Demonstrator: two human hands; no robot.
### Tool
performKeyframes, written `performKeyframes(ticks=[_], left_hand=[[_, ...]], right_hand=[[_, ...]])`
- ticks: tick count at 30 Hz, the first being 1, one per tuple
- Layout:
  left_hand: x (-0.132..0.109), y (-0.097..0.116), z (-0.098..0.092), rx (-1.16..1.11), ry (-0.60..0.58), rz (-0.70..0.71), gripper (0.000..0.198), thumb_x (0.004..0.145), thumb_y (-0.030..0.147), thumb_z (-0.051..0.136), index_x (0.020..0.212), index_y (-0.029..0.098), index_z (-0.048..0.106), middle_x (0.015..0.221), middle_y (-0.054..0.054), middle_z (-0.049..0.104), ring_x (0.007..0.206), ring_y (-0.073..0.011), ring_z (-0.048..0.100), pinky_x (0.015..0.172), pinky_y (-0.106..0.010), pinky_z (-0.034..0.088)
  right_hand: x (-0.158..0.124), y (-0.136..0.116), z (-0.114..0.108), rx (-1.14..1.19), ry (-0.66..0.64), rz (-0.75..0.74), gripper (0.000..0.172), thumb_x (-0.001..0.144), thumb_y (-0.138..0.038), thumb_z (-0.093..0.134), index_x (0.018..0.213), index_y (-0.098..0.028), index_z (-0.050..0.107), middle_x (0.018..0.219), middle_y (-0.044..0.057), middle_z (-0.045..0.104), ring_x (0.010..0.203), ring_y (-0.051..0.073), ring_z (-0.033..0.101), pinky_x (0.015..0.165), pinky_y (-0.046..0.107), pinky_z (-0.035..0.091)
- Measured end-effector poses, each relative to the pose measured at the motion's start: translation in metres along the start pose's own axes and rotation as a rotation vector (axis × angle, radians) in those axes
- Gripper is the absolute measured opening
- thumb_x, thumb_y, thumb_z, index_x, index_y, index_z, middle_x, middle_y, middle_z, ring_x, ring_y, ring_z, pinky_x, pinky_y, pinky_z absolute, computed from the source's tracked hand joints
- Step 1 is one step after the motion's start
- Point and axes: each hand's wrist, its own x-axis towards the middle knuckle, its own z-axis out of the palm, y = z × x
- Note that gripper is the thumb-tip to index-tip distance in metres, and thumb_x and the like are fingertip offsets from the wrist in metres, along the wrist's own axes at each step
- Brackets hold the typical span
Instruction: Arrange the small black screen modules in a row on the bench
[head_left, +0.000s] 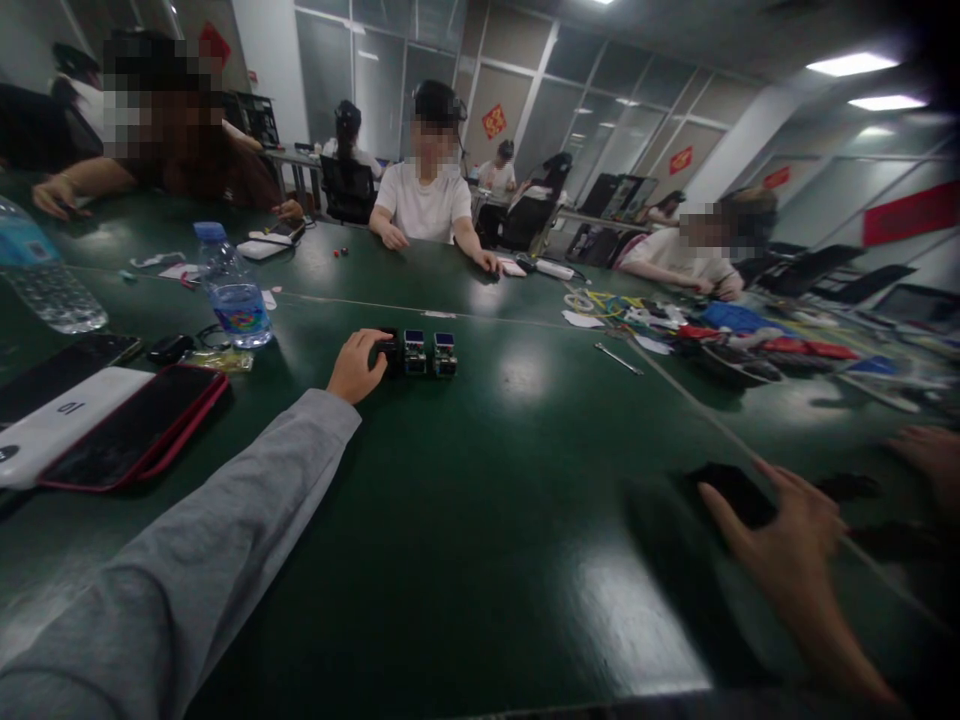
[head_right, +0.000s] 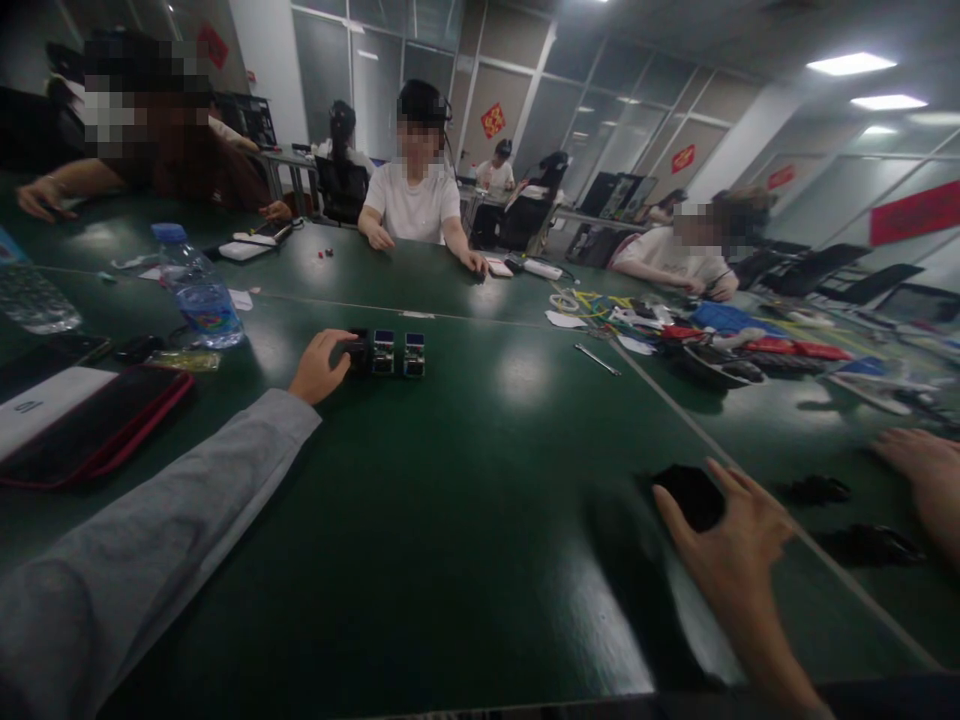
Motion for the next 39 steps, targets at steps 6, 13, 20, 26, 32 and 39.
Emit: performKeyframes(ticks=[6, 13, 20, 26, 32, 39], left_hand=[[0.000, 0.000, 0.000, 0.010, 0.043, -0.019, 0.013, 0.088, 0.029, 0.059, 0.096, 0.019, 0.060, 0.097, -0.006, 0.063, 0.095, -0.0221, 0.058, 0.086, -0.040, 0.049], [0.000, -0.005, 0.001, 0.039, 0.062, -0.035, 0.026, 0.091, 0.040, 0.056, 0.076, 0.019, 0.058, 0.082, -0.005, 0.063, 0.085, -0.0205, 0.056, 0.078, -0.037, 0.048], [0.003, -0.004, 0.000, 0.019, 0.073, -0.053, 0.027, 0.094, 0.040, 0.051, 0.080, 0.020, 0.062, 0.083, -0.005, 0.065, 0.086, -0.0203, 0.056, 0.079, -0.037, 0.047], [0.002, -0.003, -0.001, 0.004, 0.059, -0.081, 0.028, 0.094, 0.041, 0.050, 0.080, 0.020, 0.063, 0.085, -0.005, 0.065, 0.087, -0.0202, 0.056, 0.080, -0.037, 0.047], [0.000, -0.005, 0.000, 0.017, 0.062, -0.071, 0.027, 0.093, 0.041, 0.051, 0.081, 0.020, 0.063, 0.086, -0.005, 0.066, 0.087, -0.0202, 0.056, 0.080, -0.037, 0.047], [-0.001, -0.005, 0.000, 0.029, 0.058, -0.059, 0.027, 0.093, 0.041, 0.051, 0.080, 0.020, 0.062, 0.084, -0.005, 0.065, 0.086, -0.0208, 0.056, 0.079, -0.037, 0.047]], right_hand=[[0.024, -0.161, 0.085, 0.188, -0.273, -0.212, 0.053, 0.092, -0.051, 0.048, 0.140, -0.027, 0.042, 0.143, 0.014, 0.036, 0.129, 0.036, 0.037, 0.097, 0.059, 0.037], [0.051, -0.279, 0.196, 0.333, -0.423, -0.451, 0.060, 0.090, -0.034, 0.057, 0.144, -0.026, 0.031, 0.152, 0.012, 0.022, 0.138, 0.036, 0.026, 0.106, 0.058, 0.033], [0.061, -0.271, 0.216, 0.417, -0.381, -0.299, 0.025, 0.086, -0.026, 0.061, 0.107, -0.019, 0.050, 0.115, 0.013, 0.046, 0.098, 0.027, 0.055, 0.080, 0.041, 0.053], [0.059, -0.249, 0.211, 0.440, -0.357, -0.231, 0.023, 0.084, -0.022, 0.058, 0.104, -0.019, 0.047, 0.103, 0.010, 0.051, 0.094, 0.026, 0.055, 0.080, 0.041, 0.050], [0.045, -0.225, 0.177, 0.467, -0.357, -0.219, 0.019, 0.085, -0.031, 0.056, 0.099, -0.019, 0.048, 0.101, 0.010, 0.054, 0.089, 0.024, 0.055, 0.077, 0.037, 0.048], [0.029, -0.198, 0.134, 0.503, -0.407, -0.044, 0.036, 0.084, -0.050, 0.060, 0.097, -0.019, 0.049, 0.092, 0.008, 0.058, 0.077, 0.022, 0.057, 0.067, 0.034, 0.047]])
